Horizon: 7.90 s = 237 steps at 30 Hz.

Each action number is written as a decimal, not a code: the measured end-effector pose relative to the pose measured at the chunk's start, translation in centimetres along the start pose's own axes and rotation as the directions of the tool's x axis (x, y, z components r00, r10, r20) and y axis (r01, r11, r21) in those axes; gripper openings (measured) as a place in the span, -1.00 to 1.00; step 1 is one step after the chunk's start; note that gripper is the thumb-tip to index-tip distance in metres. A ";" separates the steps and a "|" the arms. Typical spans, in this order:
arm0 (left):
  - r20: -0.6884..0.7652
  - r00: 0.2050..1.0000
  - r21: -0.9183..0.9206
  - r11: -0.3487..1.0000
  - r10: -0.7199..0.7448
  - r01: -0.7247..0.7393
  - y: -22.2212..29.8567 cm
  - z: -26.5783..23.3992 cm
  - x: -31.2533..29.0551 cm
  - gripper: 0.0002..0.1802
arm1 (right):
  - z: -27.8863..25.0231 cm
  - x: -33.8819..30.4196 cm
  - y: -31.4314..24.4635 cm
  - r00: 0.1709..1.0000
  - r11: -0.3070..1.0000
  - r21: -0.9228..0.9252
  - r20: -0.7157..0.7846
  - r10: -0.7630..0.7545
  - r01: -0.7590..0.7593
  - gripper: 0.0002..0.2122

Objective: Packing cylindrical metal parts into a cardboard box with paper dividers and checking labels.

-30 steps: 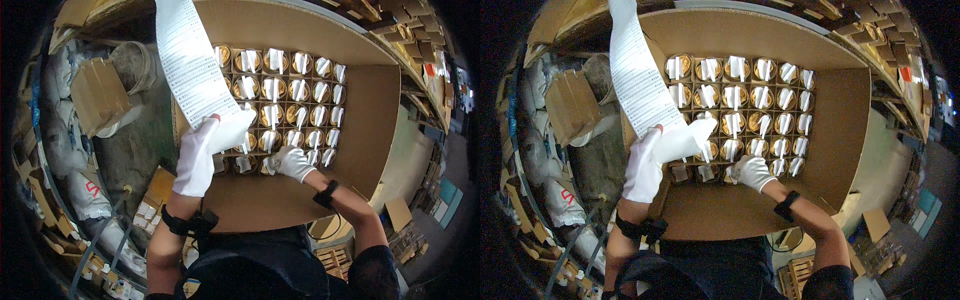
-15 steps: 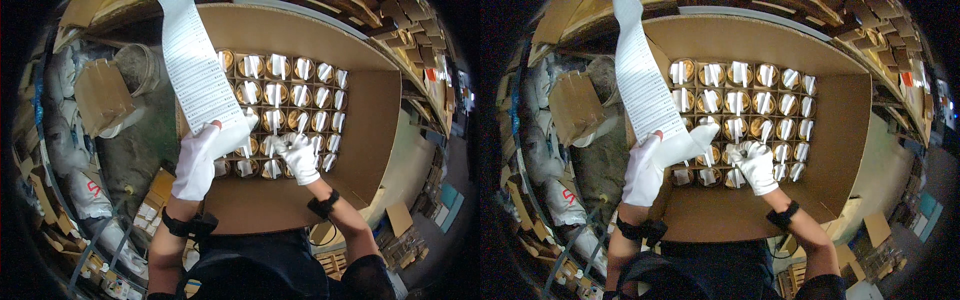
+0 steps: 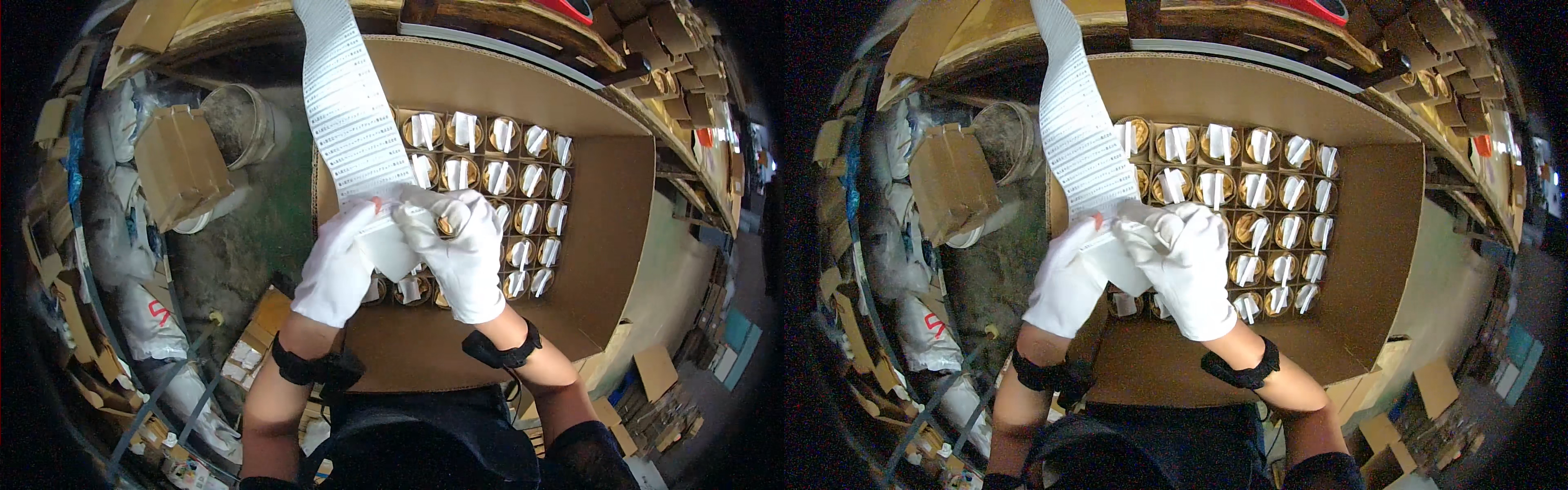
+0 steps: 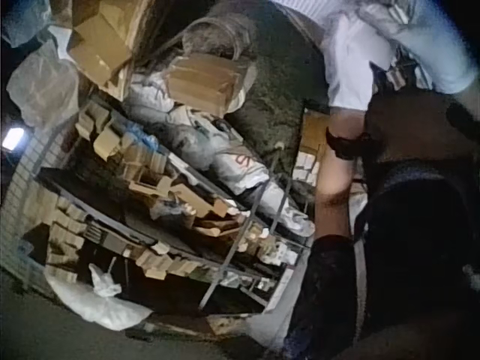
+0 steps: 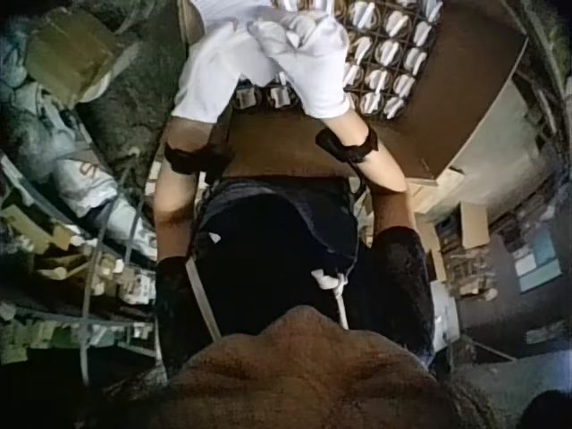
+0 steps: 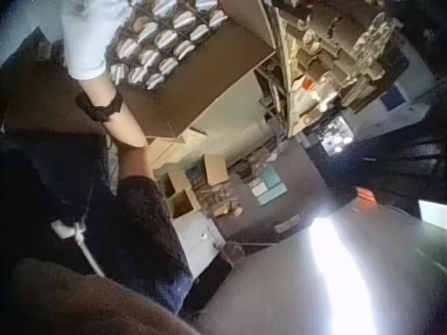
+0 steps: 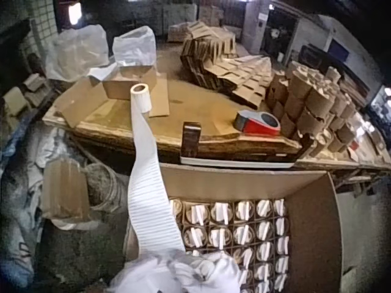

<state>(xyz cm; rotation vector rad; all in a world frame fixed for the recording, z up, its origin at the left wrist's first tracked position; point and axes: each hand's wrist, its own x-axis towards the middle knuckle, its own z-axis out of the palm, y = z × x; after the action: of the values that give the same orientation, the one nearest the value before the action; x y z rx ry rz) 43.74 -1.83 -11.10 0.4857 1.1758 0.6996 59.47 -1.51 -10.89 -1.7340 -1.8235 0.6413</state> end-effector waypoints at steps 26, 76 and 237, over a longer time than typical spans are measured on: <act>-0.096 0.995 -0.353 0.935 0.011 -0.044 -1.0 0.8 1.1 -0.66 | 0.7 -0.1 1.4 0.980 0.993 -0.017 -0.157 -0.121 0.120 -0.71; 0.054 0.987 -0.316 0.940 0.151 -0.126 -0.7 -0.7 2.3 -0.59 | 0.8 1.1 -0.1 0.990 1.000 -0.003 -0.137 -0.031 0.031 -0.83; 0.223 0.943 -0.474 0.818 -0.247 0.327 -1.7 9.9 2.8 -0.77 | -8.6 -0.8 5.0 0.790 0.040 0.848 0.475 0.387 -0.529 -0.30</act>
<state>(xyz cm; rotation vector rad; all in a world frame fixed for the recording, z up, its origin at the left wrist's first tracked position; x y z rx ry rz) 54.09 -0.87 -10.94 -0.0872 0.8489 0.6615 68.97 -2.21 -7.92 -1.2197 -0.3675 1.7363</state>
